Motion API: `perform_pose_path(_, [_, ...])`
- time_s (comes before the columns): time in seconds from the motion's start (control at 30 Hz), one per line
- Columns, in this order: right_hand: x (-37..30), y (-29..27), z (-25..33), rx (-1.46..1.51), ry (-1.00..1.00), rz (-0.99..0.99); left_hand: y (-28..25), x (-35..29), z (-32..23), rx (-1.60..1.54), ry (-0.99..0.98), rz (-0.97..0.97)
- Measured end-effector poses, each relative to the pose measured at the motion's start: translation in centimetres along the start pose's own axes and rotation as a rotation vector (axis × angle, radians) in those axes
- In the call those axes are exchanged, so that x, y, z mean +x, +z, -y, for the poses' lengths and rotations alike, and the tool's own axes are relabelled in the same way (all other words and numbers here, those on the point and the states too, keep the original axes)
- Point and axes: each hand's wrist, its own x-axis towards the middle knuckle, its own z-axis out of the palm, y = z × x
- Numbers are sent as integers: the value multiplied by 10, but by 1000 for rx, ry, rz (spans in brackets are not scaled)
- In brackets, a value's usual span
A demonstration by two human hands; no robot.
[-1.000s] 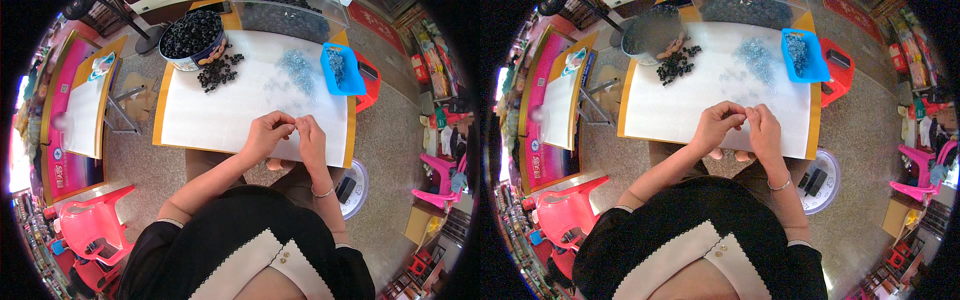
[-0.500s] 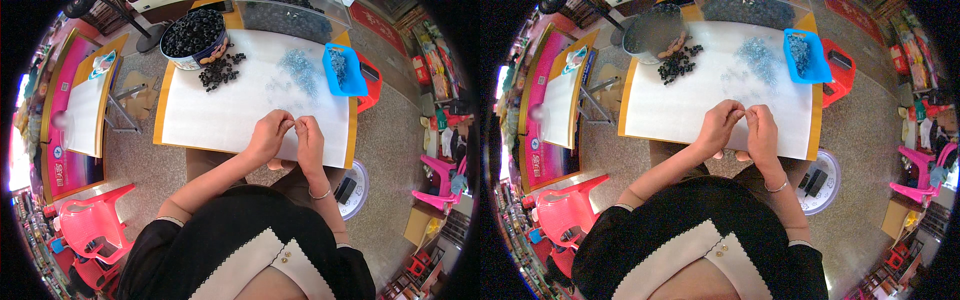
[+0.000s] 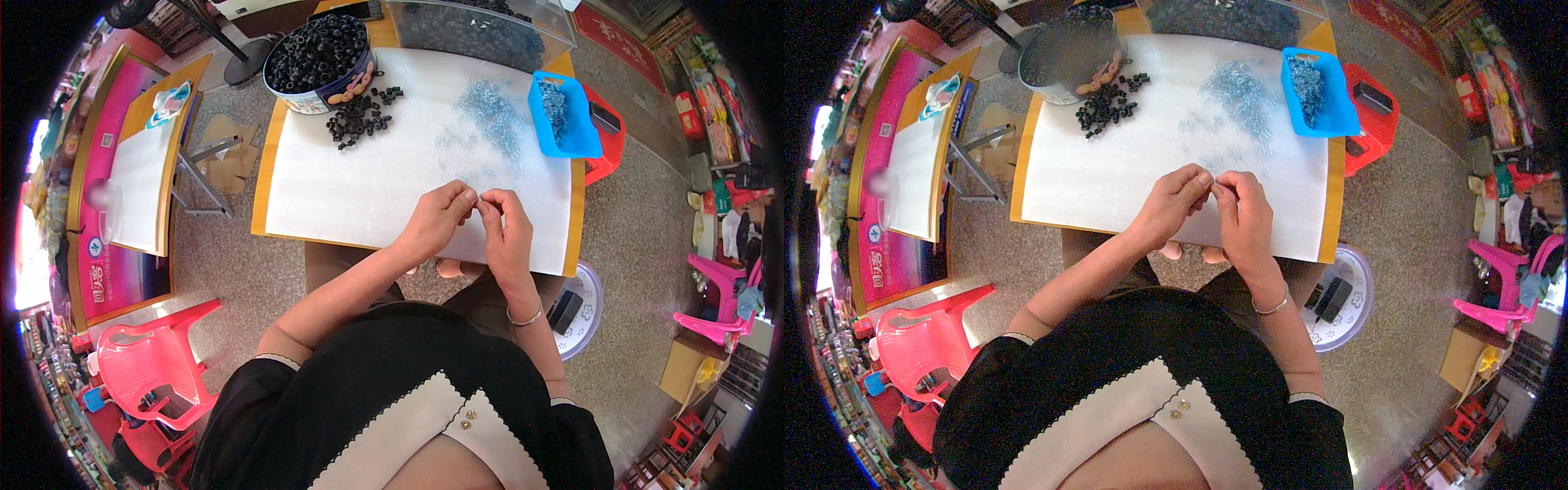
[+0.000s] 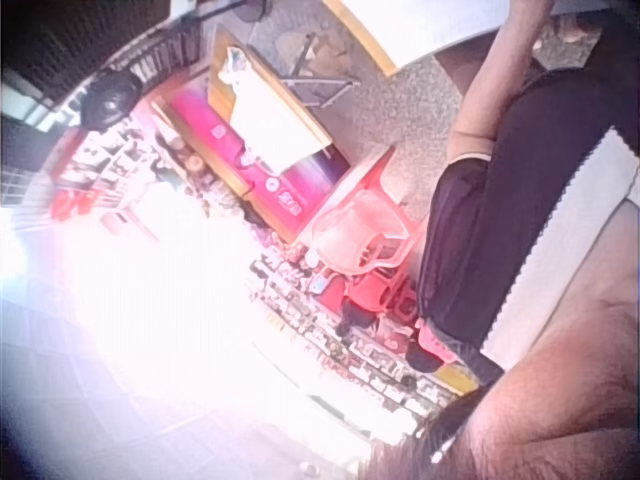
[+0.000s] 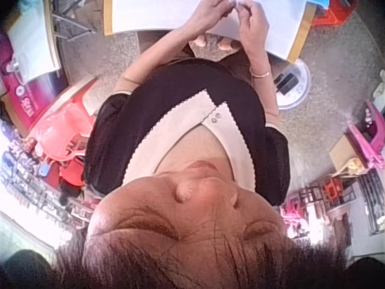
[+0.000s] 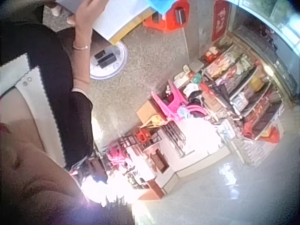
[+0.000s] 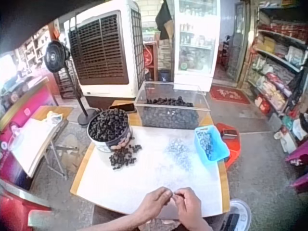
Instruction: The person is sorting small blue parts and inserting them into black circular plastic housings.
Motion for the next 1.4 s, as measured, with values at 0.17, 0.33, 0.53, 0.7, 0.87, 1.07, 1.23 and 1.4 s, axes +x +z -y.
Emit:
perform_pose_path(0.17, [0,-1,2,-19,-19,21,1,-2,3,27,42,-6])
perform_pose_path(0.33, [-3,5,2,-39,-22,-27,7,-5,0,-4,111,-45])
perform_pose_path(0.53, [-2,4,4,214,170,-104,3,-8,-2,-17,183,-86])
perform_pose_path(0.7, [-1,-4,2,99,242,84,4,-12,0,53,264,-109])
perform_pose_path(0.87, [-2,-4,3,208,189,25,-2,-10,2,-302,69,-83])
perform_pose_path(1.07, [-4,-4,13,176,100,37,-7,-14,-3,-274,-35,49])
perform_pose_path(1.23, [-4,-2,15,165,69,3,-7,-18,-8,-243,7,0])
perform_pose_path(1.4, [-3,-5,18,4,92,45,-4,-27,-13,-40,32,-72])
